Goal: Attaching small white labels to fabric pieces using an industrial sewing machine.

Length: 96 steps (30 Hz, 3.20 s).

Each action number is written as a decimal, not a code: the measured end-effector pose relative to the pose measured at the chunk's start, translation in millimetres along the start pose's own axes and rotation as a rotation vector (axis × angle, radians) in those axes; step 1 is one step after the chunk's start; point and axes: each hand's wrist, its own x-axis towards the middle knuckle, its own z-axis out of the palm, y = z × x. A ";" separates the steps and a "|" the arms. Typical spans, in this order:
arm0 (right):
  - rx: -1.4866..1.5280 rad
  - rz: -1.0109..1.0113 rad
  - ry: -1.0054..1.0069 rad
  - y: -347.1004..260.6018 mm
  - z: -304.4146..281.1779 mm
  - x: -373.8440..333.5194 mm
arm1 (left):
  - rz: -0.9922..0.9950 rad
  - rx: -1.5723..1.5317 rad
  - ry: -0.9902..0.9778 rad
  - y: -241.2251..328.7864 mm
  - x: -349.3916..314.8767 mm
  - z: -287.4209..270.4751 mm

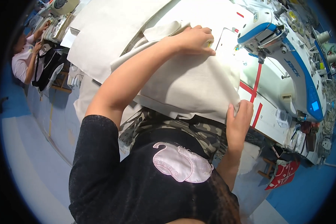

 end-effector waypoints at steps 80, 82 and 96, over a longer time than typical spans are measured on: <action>0.432 -0.400 -0.900 -234.1 243.9 -13.2 | -1.027 0.335 0.390 -94.0 -511.8 54.6; 0.530 -0.389 -0.814 -231.7 261.7 -21.1 | -1.083 0.372 0.204 -94.7 -510.1 72.4; 0.327 -0.482 -0.700 -162.2 295.4 44.4 | -1.078 0.308 0.143 -91.6 -466.3 109.5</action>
